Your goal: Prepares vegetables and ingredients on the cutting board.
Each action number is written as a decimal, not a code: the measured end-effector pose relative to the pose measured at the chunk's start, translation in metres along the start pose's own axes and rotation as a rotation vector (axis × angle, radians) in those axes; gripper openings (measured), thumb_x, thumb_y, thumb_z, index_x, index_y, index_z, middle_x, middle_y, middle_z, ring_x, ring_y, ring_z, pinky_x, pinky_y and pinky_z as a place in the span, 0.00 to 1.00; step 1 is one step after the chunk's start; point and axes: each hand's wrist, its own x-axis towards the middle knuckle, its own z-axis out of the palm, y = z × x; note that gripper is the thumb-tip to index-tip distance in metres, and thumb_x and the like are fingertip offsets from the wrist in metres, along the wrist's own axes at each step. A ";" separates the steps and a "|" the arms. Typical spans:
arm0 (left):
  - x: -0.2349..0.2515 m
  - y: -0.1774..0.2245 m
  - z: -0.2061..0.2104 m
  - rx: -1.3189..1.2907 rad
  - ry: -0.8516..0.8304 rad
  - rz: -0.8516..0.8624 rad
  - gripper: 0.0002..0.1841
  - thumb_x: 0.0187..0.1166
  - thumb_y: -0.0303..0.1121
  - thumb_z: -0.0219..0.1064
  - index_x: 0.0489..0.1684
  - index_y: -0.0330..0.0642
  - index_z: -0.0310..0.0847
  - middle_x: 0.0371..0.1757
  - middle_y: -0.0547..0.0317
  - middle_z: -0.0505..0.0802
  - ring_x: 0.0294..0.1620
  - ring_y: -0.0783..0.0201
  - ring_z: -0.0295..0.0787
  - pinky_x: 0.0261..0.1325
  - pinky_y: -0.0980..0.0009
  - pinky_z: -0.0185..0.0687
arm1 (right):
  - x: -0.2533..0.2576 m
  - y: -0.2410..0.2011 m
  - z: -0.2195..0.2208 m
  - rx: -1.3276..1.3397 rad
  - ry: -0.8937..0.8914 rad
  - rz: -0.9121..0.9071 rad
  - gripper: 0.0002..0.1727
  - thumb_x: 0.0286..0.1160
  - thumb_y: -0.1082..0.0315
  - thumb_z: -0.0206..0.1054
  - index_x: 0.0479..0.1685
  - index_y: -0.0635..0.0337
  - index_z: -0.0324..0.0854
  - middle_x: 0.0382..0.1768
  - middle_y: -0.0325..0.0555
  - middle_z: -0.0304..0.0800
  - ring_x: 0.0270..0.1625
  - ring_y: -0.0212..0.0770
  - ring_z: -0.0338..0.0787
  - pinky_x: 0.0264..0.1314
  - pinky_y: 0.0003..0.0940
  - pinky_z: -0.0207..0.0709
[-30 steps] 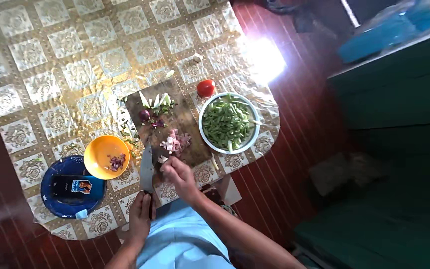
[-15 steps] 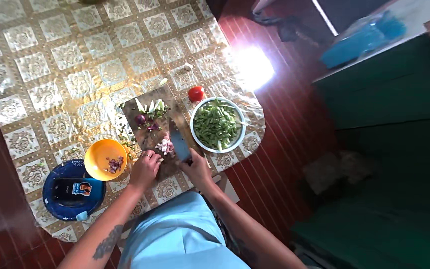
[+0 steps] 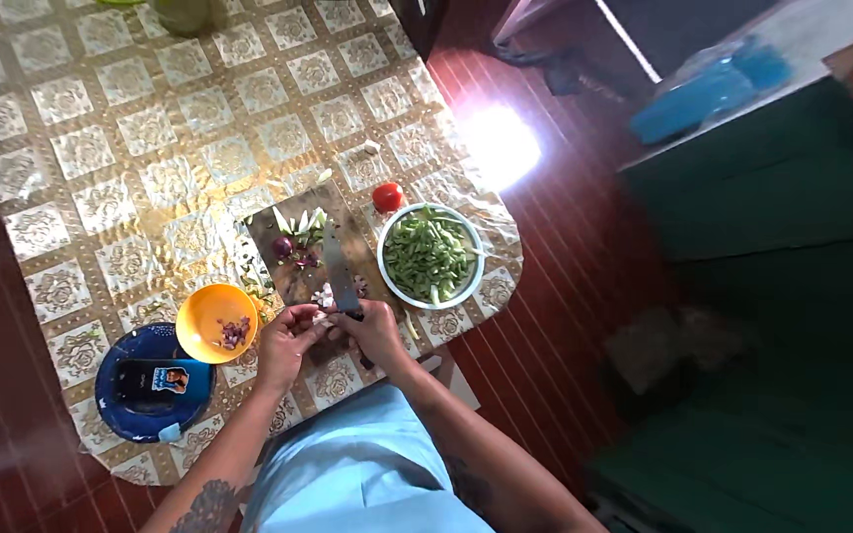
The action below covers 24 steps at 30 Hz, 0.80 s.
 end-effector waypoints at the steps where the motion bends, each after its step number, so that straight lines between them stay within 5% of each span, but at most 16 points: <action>1: -0.001 0.001 0.000 -0.001 0.007 0.028 0.16 0.66 0.16 0.76 0.52 0.31 0.85 0.45 0.57 0.94 0.44 0.70 0.92 0.53 0.74 0.90 | 0.000 -0.001 -0.001 -0.002 -0.002 -0.003 0.06 0.79 0.70 0.71 0.46 0.63 0.90 0.25 0.37 0.94 0.18 0.22 0.82 0.23 0.19 0.74; 8: -0.001 0.010 0.006 0.006 0.089 0.026 0.08 0.74 0.19 0.72 0.48 0.33 0.89 0.42 0.58 0.96 0.41 0.71 0.93 0.49 0.74 0.90 | -0.002 -0.009 -0.001 0.008 -0.032 -0.043 0.06 0.79 0.71 0.71 0.45 0.64 0.90 0.25 0.37 0.95 0.18 0.21 0.83 0.22 0.17 0.73; 15: -0.004 0.011 0.013 0.019 0.071 0.180 0.20 0.65 0.17 0.77 0.57 0.31 0.84 0.47 0.57 0.96 0.47 0.70 0.94 0.55 0.74 0.91 | -0.001 -0.009 0.003 -0.062 0.065 -0.100 0.06 0.78 0.70 0.70 0.37 0.65 0.88 0.23 0.38 0.92 0.19 0.23 0.86 0.25 0.19 0.79; 24: 0.005 0.016 0.010 -0.282 0.052 -0.118 0.12 0.77 0.13 0.63 0.54 0.32 0.82 0.49 0.50 0.95 0.49 0.61 0.93 0.56 0.66 0.89 | 0.002 -0.006 0.002 0.224 0.030 -0.032 0.07 0.81 0.74 0.67 0.37 0.69 0.86 0.19 0.41 0.90 0.14 0.25 0.81 0.19 0.19 0.74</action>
